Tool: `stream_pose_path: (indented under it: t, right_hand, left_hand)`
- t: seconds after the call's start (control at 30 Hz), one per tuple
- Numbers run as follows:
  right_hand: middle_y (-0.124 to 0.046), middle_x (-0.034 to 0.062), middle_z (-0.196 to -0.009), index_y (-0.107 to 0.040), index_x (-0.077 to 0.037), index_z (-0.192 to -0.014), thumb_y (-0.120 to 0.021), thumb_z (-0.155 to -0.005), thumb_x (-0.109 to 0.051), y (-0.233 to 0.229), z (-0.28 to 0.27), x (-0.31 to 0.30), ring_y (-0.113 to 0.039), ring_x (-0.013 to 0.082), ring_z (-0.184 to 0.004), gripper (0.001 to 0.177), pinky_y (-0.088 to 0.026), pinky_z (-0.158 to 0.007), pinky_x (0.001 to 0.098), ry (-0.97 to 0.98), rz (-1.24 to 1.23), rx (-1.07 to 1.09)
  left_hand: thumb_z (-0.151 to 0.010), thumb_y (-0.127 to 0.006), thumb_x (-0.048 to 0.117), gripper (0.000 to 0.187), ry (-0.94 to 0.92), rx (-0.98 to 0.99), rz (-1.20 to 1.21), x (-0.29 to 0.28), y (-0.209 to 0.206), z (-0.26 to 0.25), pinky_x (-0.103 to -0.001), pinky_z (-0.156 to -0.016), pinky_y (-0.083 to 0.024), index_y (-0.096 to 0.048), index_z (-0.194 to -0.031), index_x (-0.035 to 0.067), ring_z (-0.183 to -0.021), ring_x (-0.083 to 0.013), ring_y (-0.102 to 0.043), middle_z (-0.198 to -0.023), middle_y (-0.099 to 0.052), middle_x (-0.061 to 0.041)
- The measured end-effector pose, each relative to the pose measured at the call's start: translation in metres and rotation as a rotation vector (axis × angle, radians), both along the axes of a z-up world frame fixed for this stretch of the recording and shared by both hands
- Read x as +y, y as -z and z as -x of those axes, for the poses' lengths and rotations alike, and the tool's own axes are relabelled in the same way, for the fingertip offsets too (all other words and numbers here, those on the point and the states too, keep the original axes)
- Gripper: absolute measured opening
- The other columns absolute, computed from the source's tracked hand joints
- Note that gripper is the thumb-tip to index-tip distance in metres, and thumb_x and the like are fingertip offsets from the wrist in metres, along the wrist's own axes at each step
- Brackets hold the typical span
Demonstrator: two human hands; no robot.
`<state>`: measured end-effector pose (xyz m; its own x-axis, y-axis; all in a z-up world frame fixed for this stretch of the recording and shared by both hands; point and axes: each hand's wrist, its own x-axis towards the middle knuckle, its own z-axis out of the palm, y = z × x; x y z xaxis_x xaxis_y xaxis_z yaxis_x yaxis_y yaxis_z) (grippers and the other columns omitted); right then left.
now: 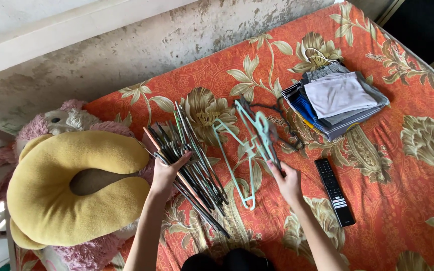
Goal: Organize a large group of plastic and wire clothes hangers into a single stack and move them to a different storage location.
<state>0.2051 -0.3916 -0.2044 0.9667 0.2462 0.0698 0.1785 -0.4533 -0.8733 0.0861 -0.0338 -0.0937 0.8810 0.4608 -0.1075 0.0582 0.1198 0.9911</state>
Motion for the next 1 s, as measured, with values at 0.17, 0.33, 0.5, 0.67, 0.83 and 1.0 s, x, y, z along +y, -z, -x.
stream_pose_path:
  t: [0.17,0.33,0.5,0.67,0.83,1.0]
  right_hand:
    - [-0.074,0.0101,-0.078,-0.071,-0.01,-0.118,-0.058,-0.105,-0.029,0.036,-0.024,-0.027,-0.063,0.0105,-0.057,0.027,-0.045,-0.047,0.0247,0.078,0.123,0.171]
    - [-0.078,0.0027,-0.088,-0.061,-0.007,-0.122,-0.065,-0.096,-0.027,0.086,-0.019,-0.065,-0.075,0.0145,-0.075,0.033,-0.053,-0.063,0.0307,0.213,0.026,0.25]
    - [-0.062,0.0228,-0.119,-0.048,-0.002,-0.136,-0.085,-0.076,-0.028,0.09,0.003,-0.08,-0.063,0.0349,-0.106,0.075,-0.052,-0.092,0.0454,0.379,0.275,0.047]
    - [-0.043,0.0267,-0.145,-0.037,-0.007,-0.153,-0.084,-0.075,-0.02,0.099,0.014,-0.078,-0.05,0.0413,-0.127,0.092,-0.048,-0.103,0.0522,0.41,0.556,-0.088]
    - [-0.035,0.0229,-0.153,-0.033,-0.017,-0.158,-0.084,-0.079,-0.025,0.075,0.019,-0.038,-0.042,0.0424,-0.135,0.094,-0.047,-0.098,0.0617,0.509,0.813,0.026]
    - [-0.046,0.0133,-0.149,-0.052,-0.021,-0.141,-0.085,-0.084,-0.037,0.085,0.026,0.007,-0.037,0.0354,-0.141,0.068,-0.029,-0.119,0.064,0.449,0.671,-0.062]
  left_hand:
    - [-0.084,-0.083,0.014,0.021,0.001,-0.003,0.019,0.0,0.01,-0.001,-0.034,-0.09,-0.056,-0.074,-0.101,0.006,-0.088,-0.0118,-0.07,-0.097,-0.076,-0.004]
    - [-0.085,-0.082,0.012,0.019,0.005,-0.042,0.017,-0.002,0.011,-0.002,-0.033,-0.088,-0.055,-0.074,-0.101,0.006,-0.088,-0.011,-0.068,-0.097,-0.075,-0.003]
    - [-0.085,-0.082,0.012,0.021,0.022,-0.052,0.033,-0.001,0.011,0.001,-0.032,-0.091,-0.055,-0.072,-0.103,0.006,-0.089,-0.0107,-0.069,-0.097,-0.075,-0.003]
    - [-0.085,-0.081,0.013,0.02,0.026,0.01,-0.025,-0.004,-0.002,0.002,-0.034,-0.092,-0.055,-0.072,-0.101,0.006,-0.089,-0.0115,-0.069,-0.096,-0.075,-0.003]
    - [-0.084,-0.081,0.013,0.019,0.027,0.005,-0.022,-0.002,0.003,0.0,-0.035,-0.092,-0.055,-0.072,-0.099,0.006,-0.088,-0.0125,-0.069,-0.095,-0.075,-0.004]
    - [-0.084,-0.082,0.015,0.024,0.027,0.044,-0.051,-0.001,0.006,-0.001,-0.034,-0.092,-0.057,-0.07,-0.103,0.007,-0.089,-0.0116,-0.07,-0.095,-0.075,-0.002]
